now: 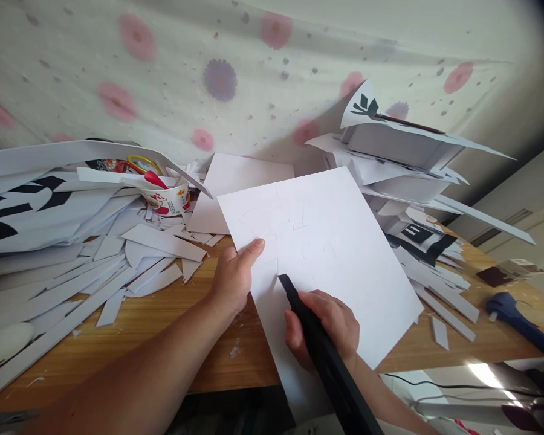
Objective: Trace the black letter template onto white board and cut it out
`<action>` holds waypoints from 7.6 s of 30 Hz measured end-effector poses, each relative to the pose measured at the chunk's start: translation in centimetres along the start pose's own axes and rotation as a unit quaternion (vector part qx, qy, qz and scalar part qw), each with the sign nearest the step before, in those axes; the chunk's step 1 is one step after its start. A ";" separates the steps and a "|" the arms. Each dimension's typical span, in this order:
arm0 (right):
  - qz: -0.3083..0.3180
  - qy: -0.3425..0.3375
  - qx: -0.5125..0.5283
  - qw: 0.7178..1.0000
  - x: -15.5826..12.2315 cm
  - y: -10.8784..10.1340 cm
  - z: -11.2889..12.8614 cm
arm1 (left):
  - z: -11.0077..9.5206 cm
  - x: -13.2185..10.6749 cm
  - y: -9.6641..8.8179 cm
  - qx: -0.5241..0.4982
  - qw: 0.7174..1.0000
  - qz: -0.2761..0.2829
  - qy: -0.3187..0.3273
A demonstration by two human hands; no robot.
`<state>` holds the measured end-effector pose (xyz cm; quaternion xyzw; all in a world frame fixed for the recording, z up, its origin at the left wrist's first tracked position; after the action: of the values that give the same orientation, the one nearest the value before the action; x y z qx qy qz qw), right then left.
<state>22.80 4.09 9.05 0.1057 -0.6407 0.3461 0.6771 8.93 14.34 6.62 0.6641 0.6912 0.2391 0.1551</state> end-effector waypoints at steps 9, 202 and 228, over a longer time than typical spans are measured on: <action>0.014 0.019 -0.027 0.999 -1.1 -0.1 0.3 | 0.1 0.0 0.3 -0.028 1.000 -0.001 0.000; 0.267 0.454 0.398 0.751 -4.0 0.1 -2.8 | 2.6 1.9 -0.3 0.071 0.972 0.122 -0.186; 0.333 0.327 0.250 0.849 -1.1 1.2 -1.9 | 2.7 1.6 0.3 0.021 0.972 0.122 -0.198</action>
<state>23.62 5.71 7.32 -0.0678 -0.2715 0.7137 0.6421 10.49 16.27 4.71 0.7807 0.5654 0.1049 0.2446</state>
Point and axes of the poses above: each hand's wrist, its own x-axis towards the middle knuckle, its own y-axis out of the palm, z = x × y, the point moved 5 cm from there along x, towards the middle knuckle, and after that the axes turned 7 degrees about -x, right-handed, at the moved point
